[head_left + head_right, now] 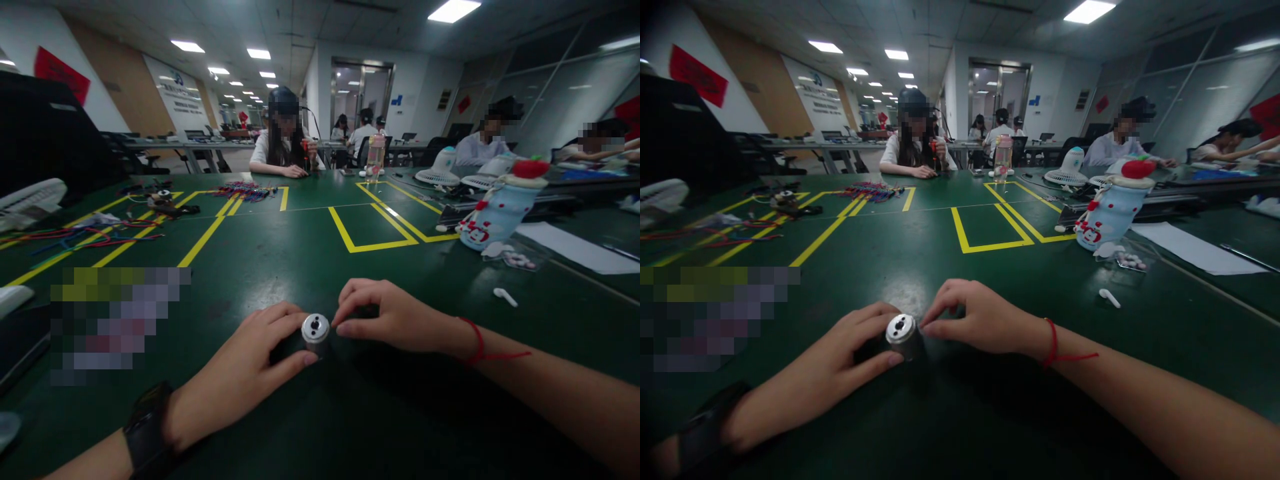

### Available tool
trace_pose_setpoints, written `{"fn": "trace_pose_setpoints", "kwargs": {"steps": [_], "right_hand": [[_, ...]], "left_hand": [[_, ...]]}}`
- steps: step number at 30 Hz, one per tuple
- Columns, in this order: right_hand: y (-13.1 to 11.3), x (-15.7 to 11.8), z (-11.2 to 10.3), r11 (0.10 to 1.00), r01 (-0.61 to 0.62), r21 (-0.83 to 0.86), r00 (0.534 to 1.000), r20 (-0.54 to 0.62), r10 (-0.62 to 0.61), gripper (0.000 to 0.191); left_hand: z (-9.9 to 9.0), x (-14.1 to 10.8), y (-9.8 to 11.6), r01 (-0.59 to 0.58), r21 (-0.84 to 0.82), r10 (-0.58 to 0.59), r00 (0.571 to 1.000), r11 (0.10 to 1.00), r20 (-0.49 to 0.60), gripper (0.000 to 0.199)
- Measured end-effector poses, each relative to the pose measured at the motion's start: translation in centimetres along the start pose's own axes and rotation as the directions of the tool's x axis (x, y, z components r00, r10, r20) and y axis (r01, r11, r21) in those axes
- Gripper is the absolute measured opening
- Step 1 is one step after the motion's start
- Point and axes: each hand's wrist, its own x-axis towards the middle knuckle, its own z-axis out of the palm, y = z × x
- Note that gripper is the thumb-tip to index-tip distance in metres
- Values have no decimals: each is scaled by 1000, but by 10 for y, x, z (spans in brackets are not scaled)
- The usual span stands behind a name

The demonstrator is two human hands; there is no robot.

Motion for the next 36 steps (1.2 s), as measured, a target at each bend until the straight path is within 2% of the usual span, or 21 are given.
{"fn": "trace_pose_setpoints", "kwargs": {"steps": [2,4,10,14,16,18,19,22,24,26,29,33,34,36], "right_hand": [[7,-3,-1,999,13,-52,996,91,-8,14],[14,-4,1,993,30,-112,991,133,-14,14],[18,-3,6,982,61,-180,989,141,-35,14],[10,-3,3,994,45,-97,990,135,-31,18],[10,-3,-2,1000,-23,10,998,62,23,21],[16,-2,-11,988,-107,115,989,-92,117,23],[21,-1,-16,979,-140,148,969,-185,167,24],[46,-2,-32,960,-215,177,867,-419,271,27],[64,-2,-40,952,-250,176,814,-494,305,29],[78,-3,-44,947,-266,179,793,-518,321,31],[86,-3,-44,950,-270,155,802,-511,311,33],[69,-6,-37,959,-270,87,837,-471,278,28],[61,-7,-34,965,-258,52,868,-426,255,26],[46,-7,-24,984,-173,-44,959,-234,158,24]], "left_hand": [[1,1,-1,1,-1,-1,1000,1000,1,24],[2,2,-2,3,-1,-3,1000,1000,-3,24],[2,2,-4,9,-7,-9,1000,1000,7,24],[-1,-1,0,7,-11,-7,1000,1000,3,25],[-2,-2,2,4,-21,-4,1000,1000,6,25],[-1,-2,4,5,-32,-5,1000,999,11,24],[-1,-2,5,5,-37,-4,1000,999,13,23],[2,-1,7,9,-41,-8,1000,999,22,19],[4,0,7,14,-42,-13,999,999,30,18],[5,1,8,19,-42,-17,999,999,38,18],[6,0,8,13,-37,-12,1000,999,28,20],[7,-2,9,14,-33,-14,1000,999,26,21],[7,-3,8,16,-31,-15,1000,999,27,21],[7,-3,4,15,-25,-14,1000,1000,25,23]]}}
